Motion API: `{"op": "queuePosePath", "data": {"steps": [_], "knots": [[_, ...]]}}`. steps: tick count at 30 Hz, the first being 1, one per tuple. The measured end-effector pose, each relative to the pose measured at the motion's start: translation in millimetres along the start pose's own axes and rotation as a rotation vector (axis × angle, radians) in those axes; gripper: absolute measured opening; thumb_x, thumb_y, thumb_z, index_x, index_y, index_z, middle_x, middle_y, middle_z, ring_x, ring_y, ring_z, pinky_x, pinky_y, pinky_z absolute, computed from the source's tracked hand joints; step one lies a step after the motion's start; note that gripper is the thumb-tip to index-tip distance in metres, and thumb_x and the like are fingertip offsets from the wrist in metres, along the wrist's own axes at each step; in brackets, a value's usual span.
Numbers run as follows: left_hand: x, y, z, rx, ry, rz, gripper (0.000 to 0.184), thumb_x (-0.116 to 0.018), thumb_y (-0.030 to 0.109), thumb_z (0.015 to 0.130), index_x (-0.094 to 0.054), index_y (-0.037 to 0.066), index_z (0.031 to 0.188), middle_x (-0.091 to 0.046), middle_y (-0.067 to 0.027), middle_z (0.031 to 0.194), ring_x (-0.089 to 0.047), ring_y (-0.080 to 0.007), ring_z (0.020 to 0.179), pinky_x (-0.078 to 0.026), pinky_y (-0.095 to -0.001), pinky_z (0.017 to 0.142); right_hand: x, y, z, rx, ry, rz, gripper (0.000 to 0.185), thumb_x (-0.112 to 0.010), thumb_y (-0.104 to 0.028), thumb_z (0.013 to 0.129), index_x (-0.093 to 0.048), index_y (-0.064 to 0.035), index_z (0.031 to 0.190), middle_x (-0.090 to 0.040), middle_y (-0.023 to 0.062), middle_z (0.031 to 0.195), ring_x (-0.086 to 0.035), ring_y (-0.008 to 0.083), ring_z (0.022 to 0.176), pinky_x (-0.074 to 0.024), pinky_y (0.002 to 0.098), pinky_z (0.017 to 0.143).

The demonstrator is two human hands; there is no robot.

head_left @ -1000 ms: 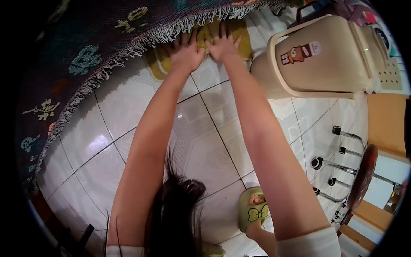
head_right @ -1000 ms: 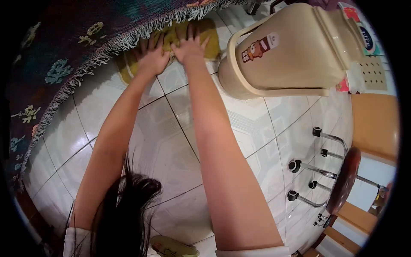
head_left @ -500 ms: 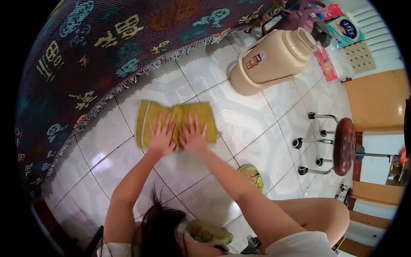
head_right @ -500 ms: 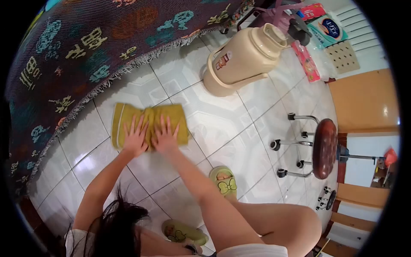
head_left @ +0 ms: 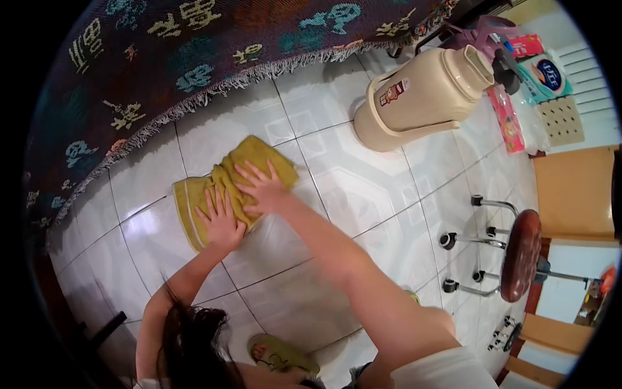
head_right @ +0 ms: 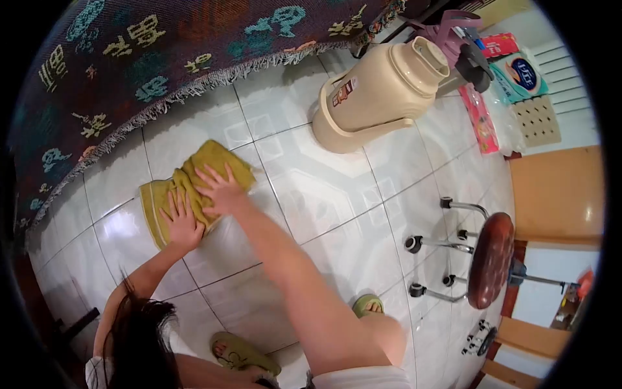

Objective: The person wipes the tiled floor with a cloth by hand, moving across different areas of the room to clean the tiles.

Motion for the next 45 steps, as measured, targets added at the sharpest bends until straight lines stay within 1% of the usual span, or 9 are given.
{"op": "queuePosePath", "data": {"steps": [3,8,15,20,24,29,33,38,45], "knots": [[-4,31,8,0.201,0.024,-0.036,0.085,-0.047,0.032,0.077,-0.014,0.0,0.149,-0.001,-0.0186,0.157,0.005,-0.0414,0.144,-0.003,-0.0729,0.103,2,28,8,0.113,0.002,-0.007,0.072,-0.055,-0.062,0.08,-0.04,-0.0295,0.143,-0.011,0.001,0.158,-0.004,0.0224,0.146,-0.0004,0.0631,0.111],[-18,92,0,0.34,-0.011,-0.032,0.086,-0.048,0.035,0.077,-0.014,0.002,0.149,0.002,-0.0169,0.158,0.008,-0.0427,0.143,-0.003,-0.0753,0.101,14,60,-28,0.258,0.001,-0.055,0.073,-0.055,-0.063,0.079,-0.039,-0.0298,0.143,-0.01,0.0008,0.158,-0.004,0.0218,0.146,-0.0016,0.0617,0.112],[-47,303,-3,0.219,0.02,-0.1,0.086,-0.051,0.037,0.074,-0.022,0.001,0.148,-0.001,-0.0207,0.157,0.007,-0.0463,0.142,0.001,-0.0766,0.099,49,185,-210,0.226,-0.075,-0.036,0.072,-0.06,-0.055,0.08,-0.042,-0.0225,0.142,-0.012,0.0013,0.158,-0.005,0.0222,0.146,-0.0051,0.0601,0.112],[-65,429,16,0.03,-0.005,-0.124,0.086,-0.052,0.037,0.074,-0.023,0.003,0.148,-0.001,-0.0202,0.157,0.007,-0.0475,0.141,0.002,-0.0778,0.098,68,266,-338,-0.017,-0.048,0.011,0.069,-0.061,-0.051,0.081,-0.044,-0.0205,0.14,-0.015,0.0014,0.157,-0.009,0.0213,0.146,-0.0077,0.0593,0.112],[-68,496,72,-0.058,0.045,-0.17,0.085,-0.052,0.037,0.075,-0.023,0.006,0.149,-0.001,-0.0189,0.157,0.007,-0.0477,0.141,0.001,-0.0783,0.098,70,333,-381,-0.232,0.031,-0.063,0.069,-0.061,-0.051,0.081,-0.043,-0.0213,0.141,-0.016,0.0014,0.157,-0.009,0.0219,0.146,-0.0092,0.0598,0.112],[-63,571,166,-0.048,0.052,-0.201,0.084,-0.051,0.046,0.08,-0.021,0.01,0.15,-0.001,-0.0175,0.157,0.006,-0.0476,0.141,0.002,-0.077,0.099,95,427,-384,-0.581,0.042,-0.083,0.074,-0.048,-0.059,0.086,-0.017,-0.0372,0.149,-0.004,-0.0004,0.159,-0.004,0.023,0.146,-0.0047,0.062,0.112],[-57,600,241,-0.09,0.044,-0.21,0.08,-0.047,0.041,0.083,-0.016,0.013,0.151,0.0,-0.0159,0.158,0.007,-0.0463,0.142,0.003,-0.0754,0.101,114,470,-361,-0.997,0.042,0.103,0.073,-0.043,-0.059,0.089,-0.009,-0.0391,0.15,0.004,-0.0023,0.159,0.004,0.0223,0.146,-0.0017,0.0616,0.112],[-63,579,225,-0.241,0.045,-0.121,0.078,-0.046,0.041,0.084,-0.016,0.014,0.151,0.0,-0.0128,0.158,0.003,-0.0414,0.143,0.002,-0.0721,0.104,95,433,-365,-1.092,0.182,0.162,0.069,-0.04,-0.055,0.091,-0.01,-0.0375,0.15,0.004,0.0005,0.159,0.005,0.0266,0.146,-0.0006,0.0638,0.11],[-51,544,135,-0.371,-0.082,-0.049,0.084,-0.051,0.035,0.076,-0.02,0.013,0.15,-0.005,-0.0147,0.158,0.001,-0.0404,0.144,0.0,-0.0711,0.105,54,327,-408,-1.086,0.271,0.141,0.072,-0.051,-0.051,0.087,-0.018,-0.0369,0.15,-0.004,0.0041,0.159,-0.002,0.0311,0.145,-0.0033,0.0674,0.108]]}}
Point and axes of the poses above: each hand's wrist, its own z-axis towards the middle knuckle, its own x-axis out of the back of the hand, y = z × x, the point moved 1 cm from there along z, towards the middle knuckle
